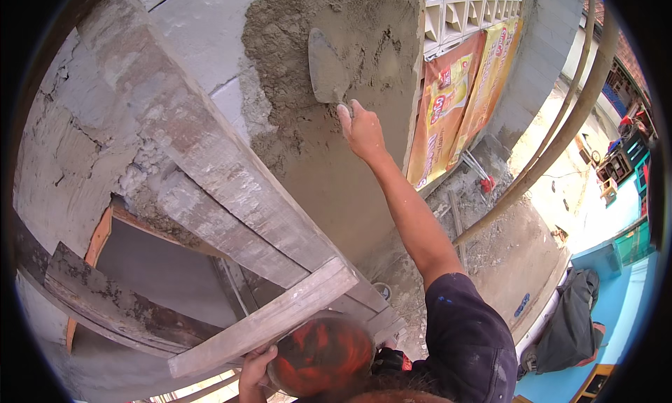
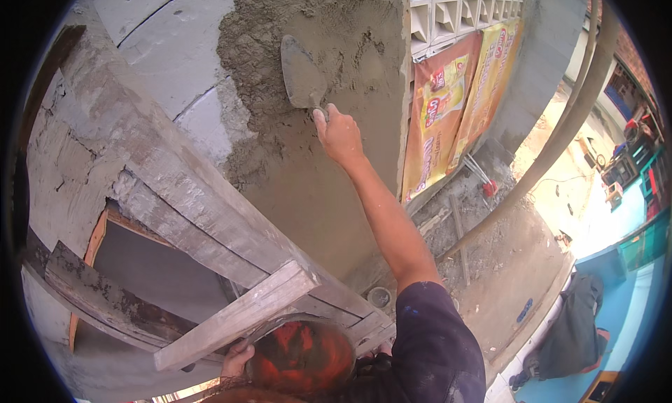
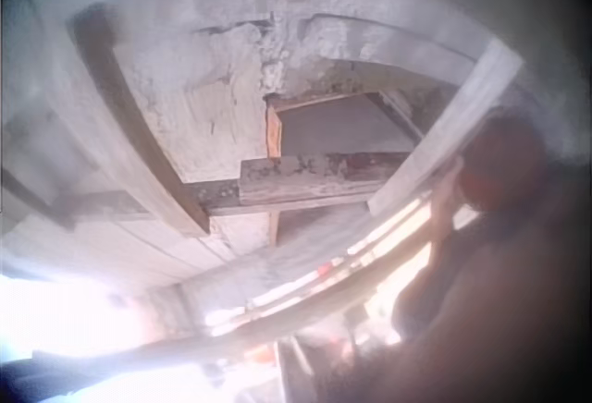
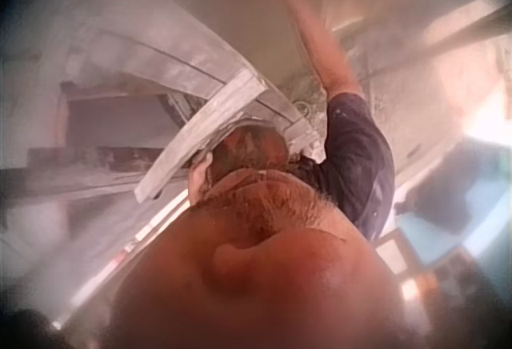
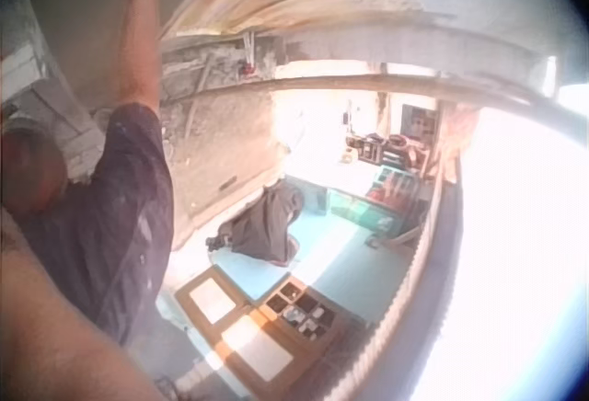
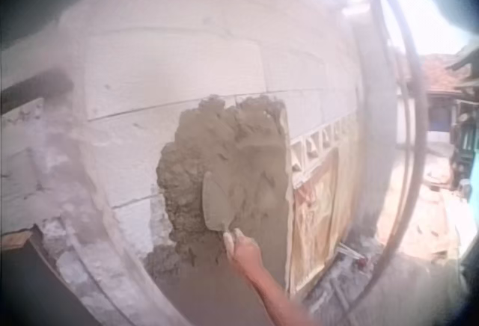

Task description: The person applies wet plaster to a brick wall using a trowel, taking fresh plaster from a bucket held in the other hand.

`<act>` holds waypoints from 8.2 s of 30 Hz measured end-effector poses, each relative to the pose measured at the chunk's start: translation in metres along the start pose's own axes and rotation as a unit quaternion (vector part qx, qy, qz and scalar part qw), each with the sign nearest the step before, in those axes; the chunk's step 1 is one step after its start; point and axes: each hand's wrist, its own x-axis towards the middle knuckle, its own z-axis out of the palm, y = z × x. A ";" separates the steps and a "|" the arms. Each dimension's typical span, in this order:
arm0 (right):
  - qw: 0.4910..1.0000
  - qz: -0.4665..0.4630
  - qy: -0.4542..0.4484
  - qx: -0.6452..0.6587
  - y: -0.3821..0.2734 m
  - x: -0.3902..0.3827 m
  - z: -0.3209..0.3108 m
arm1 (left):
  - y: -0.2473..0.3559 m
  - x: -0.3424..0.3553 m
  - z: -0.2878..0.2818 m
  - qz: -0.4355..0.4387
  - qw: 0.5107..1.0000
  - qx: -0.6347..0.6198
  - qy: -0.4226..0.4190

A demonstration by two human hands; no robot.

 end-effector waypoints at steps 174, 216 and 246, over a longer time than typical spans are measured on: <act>0.667 0.357 -0.011 0.654 0.109 0.021 -0.072 | -0.001 -0.009 0.059 0.199 0.954 0.192 -0.115; 0.939 0.304 -0.103 0.123 0.152 -0.184 -0.011 | 0.013 0.010 0.058 0.146 0.967 0.128 -0.165; 0.799 0.062 -0.562 -0.206 -0.180 -0.335 -0.319 | -0.021 -0.004 0.044 0.195 0.971 -0.030 -0.132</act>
